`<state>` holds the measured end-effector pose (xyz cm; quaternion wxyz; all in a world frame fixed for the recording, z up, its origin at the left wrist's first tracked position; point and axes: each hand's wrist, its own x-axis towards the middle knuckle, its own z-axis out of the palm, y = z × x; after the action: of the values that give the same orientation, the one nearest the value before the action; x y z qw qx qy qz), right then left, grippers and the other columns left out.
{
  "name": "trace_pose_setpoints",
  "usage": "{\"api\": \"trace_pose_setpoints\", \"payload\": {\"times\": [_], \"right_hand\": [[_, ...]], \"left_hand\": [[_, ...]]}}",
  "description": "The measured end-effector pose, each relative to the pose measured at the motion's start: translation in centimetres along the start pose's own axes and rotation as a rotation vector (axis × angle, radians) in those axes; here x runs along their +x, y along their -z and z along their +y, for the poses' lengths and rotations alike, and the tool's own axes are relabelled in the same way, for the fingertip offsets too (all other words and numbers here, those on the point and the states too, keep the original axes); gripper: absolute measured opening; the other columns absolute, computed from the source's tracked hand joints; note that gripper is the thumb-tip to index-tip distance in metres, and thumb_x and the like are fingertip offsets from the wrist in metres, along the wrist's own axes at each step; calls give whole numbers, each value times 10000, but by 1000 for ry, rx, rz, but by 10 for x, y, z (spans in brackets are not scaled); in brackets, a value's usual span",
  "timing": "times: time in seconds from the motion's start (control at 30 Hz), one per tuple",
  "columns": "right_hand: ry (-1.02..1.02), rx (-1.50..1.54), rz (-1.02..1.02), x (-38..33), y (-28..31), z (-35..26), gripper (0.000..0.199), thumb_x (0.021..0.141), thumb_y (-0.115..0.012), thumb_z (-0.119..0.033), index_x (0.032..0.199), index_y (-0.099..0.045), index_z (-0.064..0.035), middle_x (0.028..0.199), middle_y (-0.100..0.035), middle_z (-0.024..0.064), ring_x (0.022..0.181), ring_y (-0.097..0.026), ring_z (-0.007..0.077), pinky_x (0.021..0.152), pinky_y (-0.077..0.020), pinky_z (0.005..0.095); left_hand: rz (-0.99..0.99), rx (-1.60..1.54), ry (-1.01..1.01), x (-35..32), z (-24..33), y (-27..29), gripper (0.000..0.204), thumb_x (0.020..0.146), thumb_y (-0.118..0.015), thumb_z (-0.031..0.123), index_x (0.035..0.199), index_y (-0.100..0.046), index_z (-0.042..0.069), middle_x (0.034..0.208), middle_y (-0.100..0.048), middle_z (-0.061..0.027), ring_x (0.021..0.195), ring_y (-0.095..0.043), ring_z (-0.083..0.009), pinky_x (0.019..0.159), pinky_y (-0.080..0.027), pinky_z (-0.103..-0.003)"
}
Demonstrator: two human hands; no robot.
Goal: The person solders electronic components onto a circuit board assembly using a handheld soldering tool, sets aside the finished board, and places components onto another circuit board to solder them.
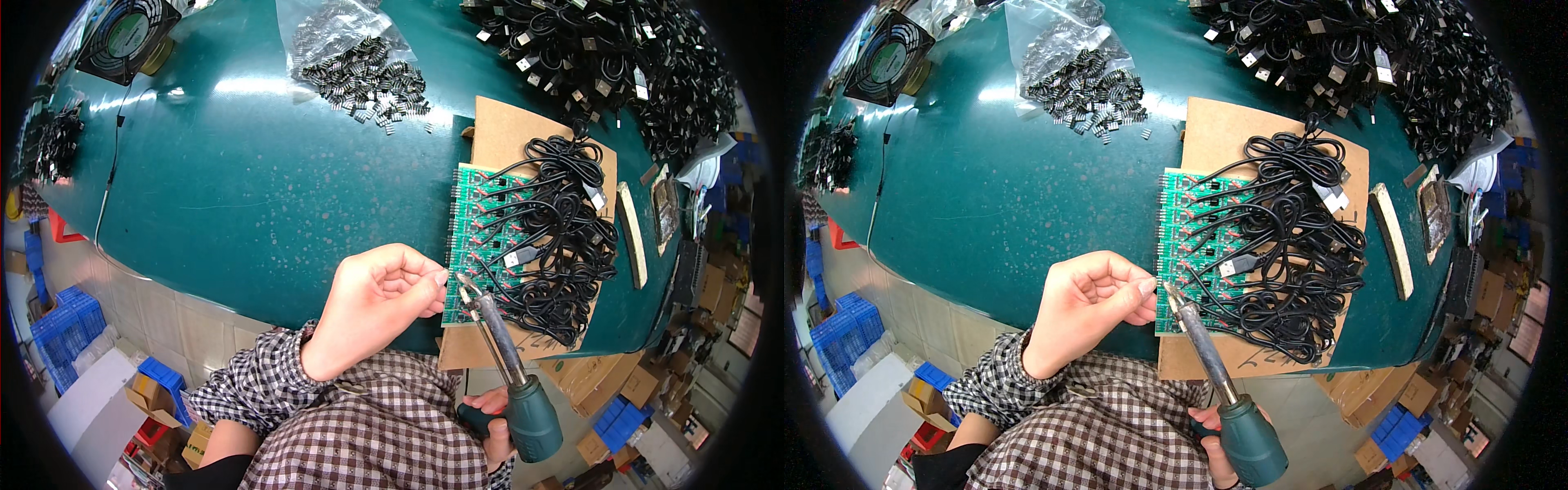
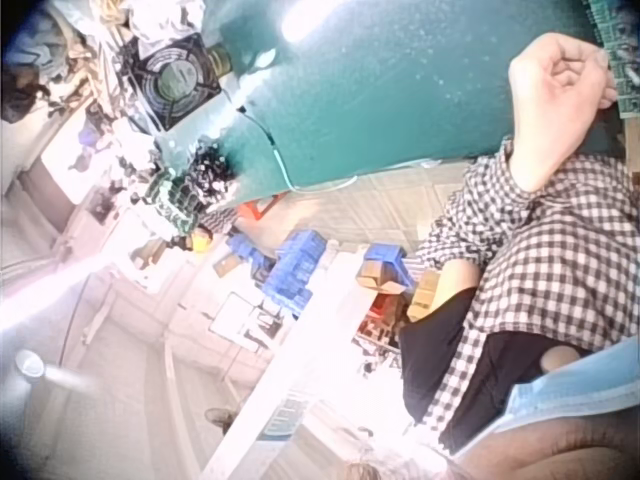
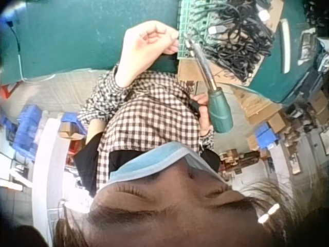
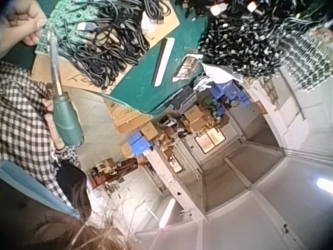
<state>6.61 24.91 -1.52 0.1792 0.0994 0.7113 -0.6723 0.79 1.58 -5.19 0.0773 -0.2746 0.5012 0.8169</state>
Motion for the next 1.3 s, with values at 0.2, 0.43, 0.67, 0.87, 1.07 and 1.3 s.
{"api": "trace_pose_setpoints", "payload": {"times": [0.2,0.43,0.67,0.87,1.07,1.3], "right_hand": [[24,-7,30,0,-4,0,390,800,-618,-329,834,-483,35,799,-467,125,756,-542,225,706,-551,419],[67,-30,31,4,-6,-3,426,807,-615,-372,817,-473,30,775,-470,121,733,-549,215,677,-562,401],[68,8,41,5,-7,-4,422,806,-625,-369,823,-479,27,764,-483,117,709,-559,221,685,-556,393],[34,-4,33,-1,-3,2,394,802,-634,-344,831,-488,21,781,-489,118,725,-564,228,687,-546,398],[34,-6,60,-1,-6,0,391,801,-636,-339,826,-489,22,798,-484,118,732,-561,225,675,-550,396],[75,-26,77,1,-9,-4,433,804,-629,-379,810,-487,30,774,-479,118,694,-553,210,629,-563,395]], "left_hand": [[3,-7,12,0,1,0,102,868,-585,44,893,-586,-55,798,-645,-101,707,-642,-131,637,-547,-241],[5,-15,17,-1,1,0,109,867,-588,48,897,-588,-57,797,-645,-102,704,-641,-133,637,-547,-242],[16,-41,43,-2,3,-1,116,859,-602,67,869,-592,-47,774,-643,-72,707,-627,-96,649,-541,-225],[12,-35,33,-1,2,-1,113,862,-598,61,876,-591,-50,781,-644,-83,707,-634,-110,647,-545,-232],[6,-43,42,-1,2,0,114,861,-598,63,877,-590,-49,779,-644,-76,711,-631,-101,653,-544,-225],[2,-56,48,-1,1,0,112,860,-598,59,874,-588,-51,788,-642,-83,720,-633,-107,660,-545,-225]]}}
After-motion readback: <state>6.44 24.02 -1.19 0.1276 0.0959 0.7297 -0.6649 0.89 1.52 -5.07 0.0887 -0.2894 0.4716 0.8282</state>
